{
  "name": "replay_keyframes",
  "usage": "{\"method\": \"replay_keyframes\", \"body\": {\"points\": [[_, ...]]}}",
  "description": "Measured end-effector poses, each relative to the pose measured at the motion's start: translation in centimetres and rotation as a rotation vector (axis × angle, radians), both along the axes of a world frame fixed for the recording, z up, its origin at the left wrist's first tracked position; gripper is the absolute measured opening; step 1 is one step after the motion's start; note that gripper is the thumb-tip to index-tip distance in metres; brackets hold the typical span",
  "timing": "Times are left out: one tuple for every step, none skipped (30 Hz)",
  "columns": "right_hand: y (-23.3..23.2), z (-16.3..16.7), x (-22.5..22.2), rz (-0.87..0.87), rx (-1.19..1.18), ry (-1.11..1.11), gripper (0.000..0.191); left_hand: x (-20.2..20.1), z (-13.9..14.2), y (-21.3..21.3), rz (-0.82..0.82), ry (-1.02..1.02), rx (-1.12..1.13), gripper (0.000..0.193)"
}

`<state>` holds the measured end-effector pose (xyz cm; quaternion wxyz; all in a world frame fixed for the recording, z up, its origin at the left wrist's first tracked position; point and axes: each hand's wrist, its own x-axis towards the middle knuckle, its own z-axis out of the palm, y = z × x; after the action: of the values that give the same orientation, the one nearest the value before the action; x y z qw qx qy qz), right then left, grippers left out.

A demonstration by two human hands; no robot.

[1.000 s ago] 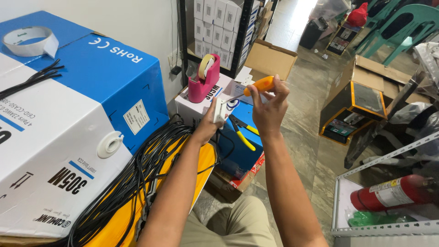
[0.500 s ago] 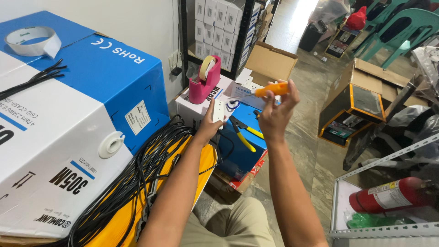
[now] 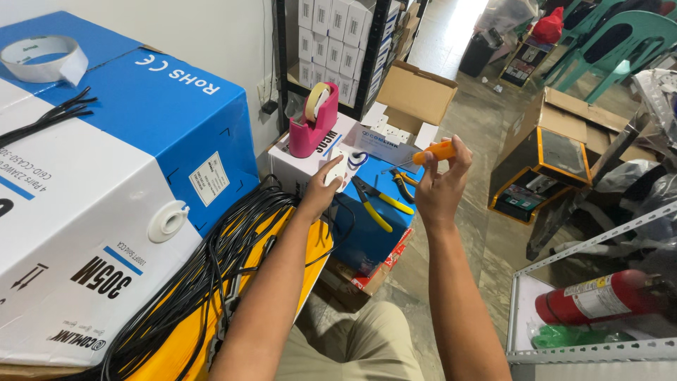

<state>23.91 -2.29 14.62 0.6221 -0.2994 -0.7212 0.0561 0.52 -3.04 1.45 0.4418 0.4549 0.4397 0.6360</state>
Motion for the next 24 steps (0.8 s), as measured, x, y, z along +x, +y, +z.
{"method": "replay_keyframes", "body": {"points": [[0.0, 0.0, 0.0, -0.011, 0.006, -0.011, 0.056, 0.0, 0.3, -0.1, 0.005, 0.004, 0.017, 0.063], [0.0, -0.1, 0.0, -0.007, -0.003, -0.012, 0.056, 0.0, 0.5, -0.3, 0.01, 0.007, 0.033, 0.066], [0.0, -0.1, 0.0, -0.003, -0.012, -0.014, 0.056, 0.0, 0.8, -0.5, 0.015, 0.01, 0.049, 0.068], [0.0, -0.1, 0.0, 0.001, -0.02, -0.016, 0.056, 0.1, 1.1, -0.6, -0.001, -0.009, 0.051, 0.071], [0.1, -0.1, 0.1, -0.014, -0.004, -0.026, 0.057, 0.1, 1.4, -0.8, -0.016, -0.028, 0.053, 0.074], [0.1, -0.2, 0.1, -0.03, 0.01, -0.037, 0.057, 0.1, 1.6, -0.9, -0.03, -0.046, 0.054, 0.077], [0.1, -0.2, 0.1, -0.044, 0.024, -0.048, 0.057, 0.1, 1.8, -1.0, -0.037, -0.049, 0.051, 0.079], [0.2, -0.3, 0.1, -0.04, 0.02, -0.042, 0.057, 0.1, 2.0, -1.0, -0.044, -0.052, 0.048, 0.08], [0.2, -0.3, 0.1, -0.036, 0.016, -0.035, 0.057, 0.1, 2.1, -1.1, -0.053, -0.054, 0.045, 0.082], [0.2, -0.4, 0.1, -0.034, 0.011, -0.029, 0.057, 0.1, 2.2, -1.2, -0.043, -0.028, 0.046, 0.083], [0.3, -0.5, 0.1, -0.023, 0.005, -0.019, 0.057, 0.1, 2.2, -1.2, -0.033, -0.002, 0.046, 0.085], [0.3, -0.6, 0.1, -0.011, -0.001, -0.008, 0.057, 0.1, 2.2, -1.3, -0.023, 0.025, 0.046, 0.087], [0.3, -0.6, 0.0, -0.001, -0.007, 0.003, 0.057, 0.1, 2.1, -1.3, -0.024, 0.026, 0.059, 0.089], [0.3, -0.7, 0.0, 0.005, -0.023, 0.017, 0.056, 0.2, 2.0, -1.1, -0.024, 0.028, 0.073, 0.092], [0.3, -0.7, 0.0, 0.012, -0.04, 0.031, 0.056, 0.2, 1.8, -1.0, -0.024, 0.03, 0.087, 0.095], [0.3, -0.7, 0.0, 0.019, -0.058, 0.044, 0.055, 0.1, 1.5, -0.9, -0.024, 0.019, 0.066, 0.095], [0.3, -0.7, 0.1, 0.019, -0.056, 0.059, 0.055, 0.1, 1.2, -0.7, -0.023, 0.009, 0.045, 0.096], [0.3, -0.6, 0.2, 0.02, -0.053, 0.073, 0.055, 0.0, 0.8, -0.5, -0.021, -0.002, 0.025, 0.097], [0.2, -0.5, 0.3, 0.02, -0.051, 0.088, 0.054, 0.0, 0.4, -0.2, -0.014, 0.003, 0.04, 0.092], [0.2, -0.4, 0.3, 0.038, -0.069, 0.118, 0.054, 0.0, 0.0, 0.1, -0.008, 0.007, 0.053, 0.088], [0.1, -0.3, 0.3, 0.055, -0.086, 0.149, 0.054, 0.0, -0.4, 0.4, -0.002, 0.012, 0.067, 0.083], [0.0, -0.1, 0.4, 0.072, -0.102, 0.18, 0.053, 0.0, -0.7, 0.7, 0.0, -0.021, 0.075, 0.08], [-0.1, 0.1, 0.4, 0.075, -0.083, 0.182, 0.053, 0.0, -1.0, 0.9, 0.002, -0.054, 0.083, 0.076], [-0.3, 0.2, 0.5, 0.078, -0.066, 0.183, 0.053, 0.0, -1.2, 1.1, 0.004, -0.087, 0.09, 0.072]]}}
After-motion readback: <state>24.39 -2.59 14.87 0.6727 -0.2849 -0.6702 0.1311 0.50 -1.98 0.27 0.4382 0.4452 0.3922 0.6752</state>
